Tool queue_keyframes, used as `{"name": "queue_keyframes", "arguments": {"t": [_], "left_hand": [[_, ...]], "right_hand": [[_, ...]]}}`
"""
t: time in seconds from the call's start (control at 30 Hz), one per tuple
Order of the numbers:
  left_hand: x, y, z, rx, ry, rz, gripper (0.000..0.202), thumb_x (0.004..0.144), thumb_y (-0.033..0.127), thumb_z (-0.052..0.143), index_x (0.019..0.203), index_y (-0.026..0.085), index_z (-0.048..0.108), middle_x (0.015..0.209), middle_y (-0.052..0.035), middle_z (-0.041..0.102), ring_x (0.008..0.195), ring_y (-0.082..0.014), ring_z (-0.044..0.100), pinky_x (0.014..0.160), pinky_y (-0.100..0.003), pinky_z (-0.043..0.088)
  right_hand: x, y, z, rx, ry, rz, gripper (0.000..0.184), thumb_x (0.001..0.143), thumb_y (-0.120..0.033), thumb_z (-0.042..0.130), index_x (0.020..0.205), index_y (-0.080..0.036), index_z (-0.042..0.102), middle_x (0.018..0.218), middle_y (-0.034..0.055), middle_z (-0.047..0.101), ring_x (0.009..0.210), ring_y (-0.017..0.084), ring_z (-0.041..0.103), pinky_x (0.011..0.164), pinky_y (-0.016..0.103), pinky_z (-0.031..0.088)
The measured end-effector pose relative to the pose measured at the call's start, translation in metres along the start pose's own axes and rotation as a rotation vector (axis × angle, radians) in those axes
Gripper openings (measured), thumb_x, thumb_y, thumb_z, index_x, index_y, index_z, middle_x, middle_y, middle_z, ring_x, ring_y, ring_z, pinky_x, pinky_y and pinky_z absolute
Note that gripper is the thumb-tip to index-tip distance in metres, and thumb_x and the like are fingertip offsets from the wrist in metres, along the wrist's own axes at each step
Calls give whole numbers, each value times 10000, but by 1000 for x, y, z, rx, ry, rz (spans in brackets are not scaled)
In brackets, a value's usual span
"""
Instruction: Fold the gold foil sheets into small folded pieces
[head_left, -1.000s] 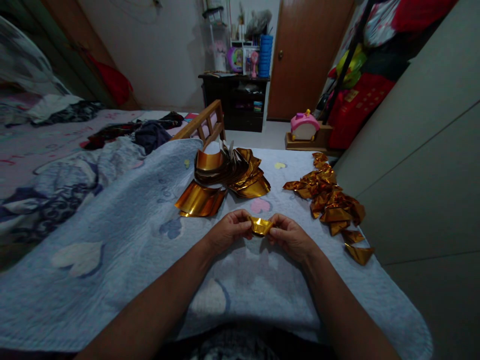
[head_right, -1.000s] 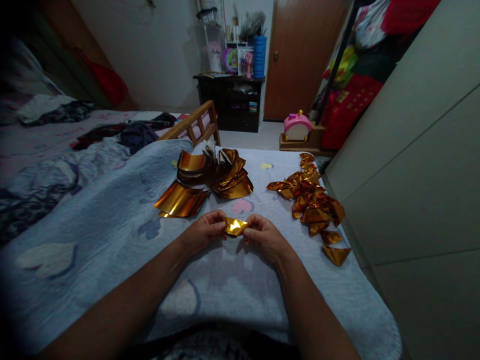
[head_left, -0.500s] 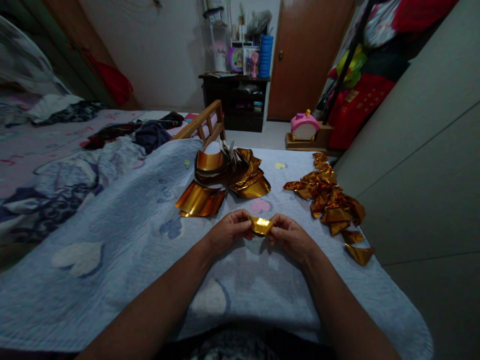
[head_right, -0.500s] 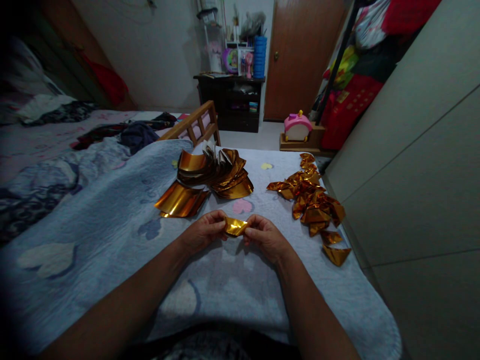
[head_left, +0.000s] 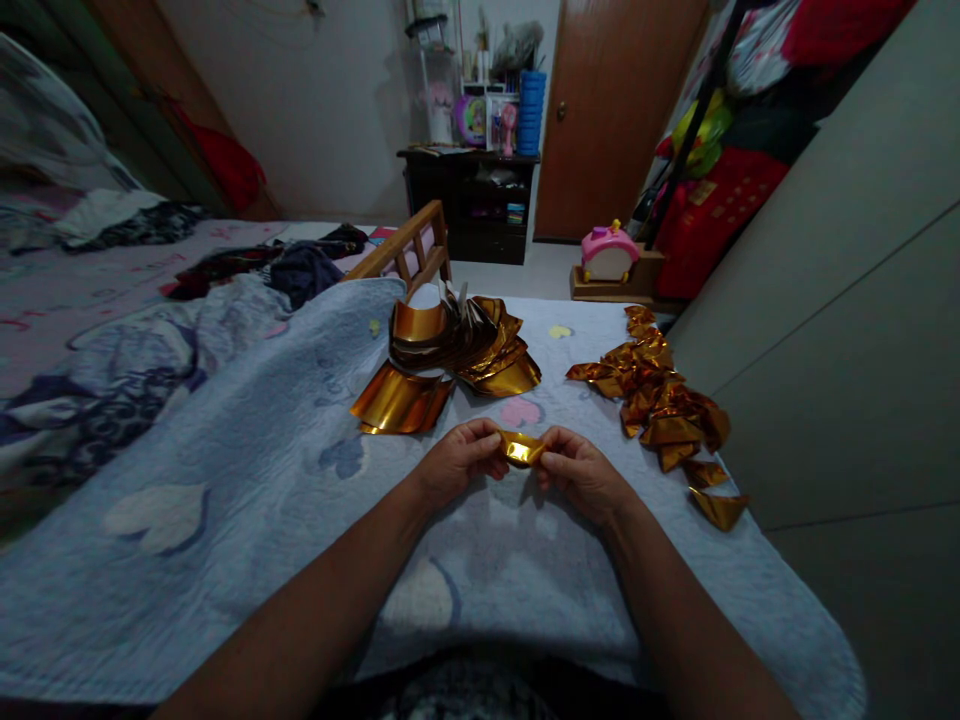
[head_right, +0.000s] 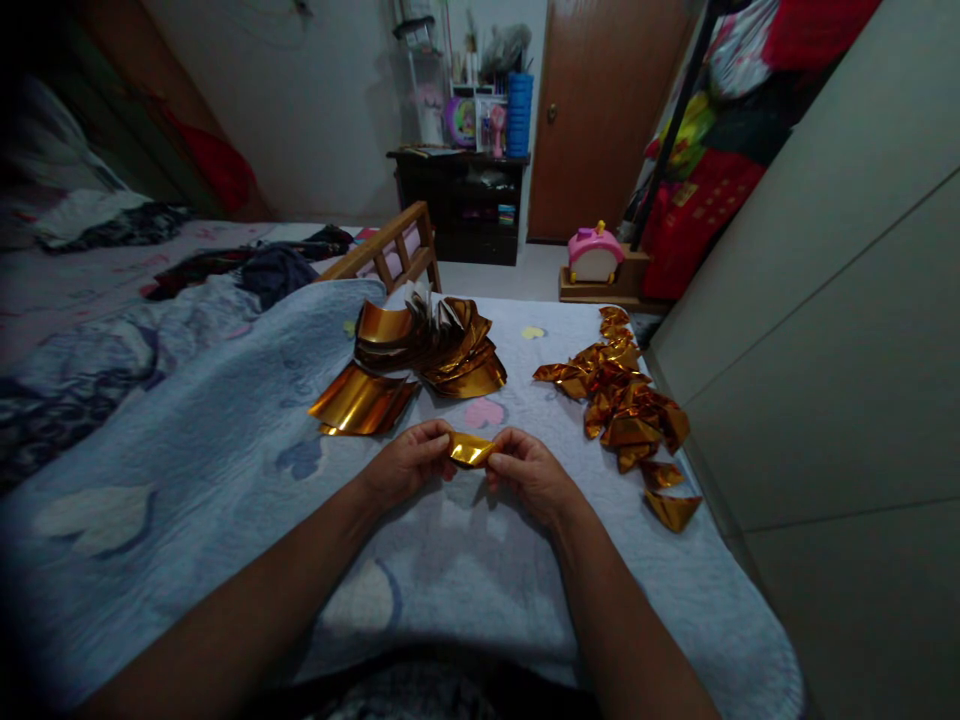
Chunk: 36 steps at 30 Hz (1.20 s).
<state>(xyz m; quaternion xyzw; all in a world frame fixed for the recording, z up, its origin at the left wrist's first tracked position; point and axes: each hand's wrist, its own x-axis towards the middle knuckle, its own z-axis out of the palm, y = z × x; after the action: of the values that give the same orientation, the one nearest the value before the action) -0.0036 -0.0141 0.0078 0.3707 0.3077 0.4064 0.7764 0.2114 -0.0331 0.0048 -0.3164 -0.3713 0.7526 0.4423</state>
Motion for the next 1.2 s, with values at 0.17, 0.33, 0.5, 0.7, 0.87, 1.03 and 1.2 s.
{"name": "queue_keyframes", "arguments": {"t": [0.17, 0.33, 0.5, 0.7, 0.87, 1.03, 1.2], "left_hand": [[2, -3, -1, 7, 11, 7, 366, 716, 373, 880, 822, 132, 626, 736, -26, 701, 566, -108, 638, 551, -210, 505], [2, -2, 0, 7, 17, -4, 383, 701, 376, 890, 823, 134, 620, 742, -20, 699, 570, -104, 638, 560, -210, 507], [2, -1, 0, 20, 29, 22, 376, 710, 377, 881, 851, 139, 627, 749, -25, 702, 591, -114, 639, 564, -218, 509], [4, -3, -2, 43, 28, 29, 380, 705, 384, 881, 825, 142, 613, 732, -19, 687, 577, -108, 616, 555, -215, 491], [3, -2, -1, 38, 63, 37, 353, 729, 378, 857, 882, 154, 632, 785, -20, 695, 634, -120, 633, 584, -227, 488], [2, -1, -2, 75, 98, 70, 308, 725, 325, 834, 921, 170, 654, 819, -15, 682, 670, -122, 618, 617, -233, 486], [-2, 5, 2, 301, 86, 173, 167, 734, 248, 750, 865, 175, 677, 795, -20, 641, 697, -139, 583, 662, -246, 467]], "right_hand": [[0, 0, 1, -8, 12, -4, 325, 688, -319, 902, 791, -192, 621, 731, -20, 673, 526, 87, 564, 487, 207, 430], [0, -1, 1, -6, 6, -5, 312, 702, -305, 892, 790, -188, 616, 712, -23, 664, 533, 86, 570, 499, 203, 445], [1, 0, 1, 1, 22, 10, 309, 697, -303, 891, 791, -190, 619, 706, -24, 661, 533, 84, 570, 497, 198, 444], [3, 4, -1, -8, 38, -1, 307, 689, -292, 895, 790, -192, 622, 676, -32, 654, 508, 87, 566, 468, 195, 444], [5, 5, -5, 13, 57, -1, 252, 723, -306, 875, 811, -190, 669, 657, -19, 659, 512, 97, 569, 480, 212, 478], [7, 5, -7, 47, 133, -30, 271, 698, -348, 889, 839, -183, 727, 660, -6, 668, 550, 99, 577, 511, 211, 496], [8, 2, -7, 38, 194, -56, 306, 682, -387, 895, 852, -184, 742, 657, -9, 657, 559, 95, 569, 521, 206, 489]]}}
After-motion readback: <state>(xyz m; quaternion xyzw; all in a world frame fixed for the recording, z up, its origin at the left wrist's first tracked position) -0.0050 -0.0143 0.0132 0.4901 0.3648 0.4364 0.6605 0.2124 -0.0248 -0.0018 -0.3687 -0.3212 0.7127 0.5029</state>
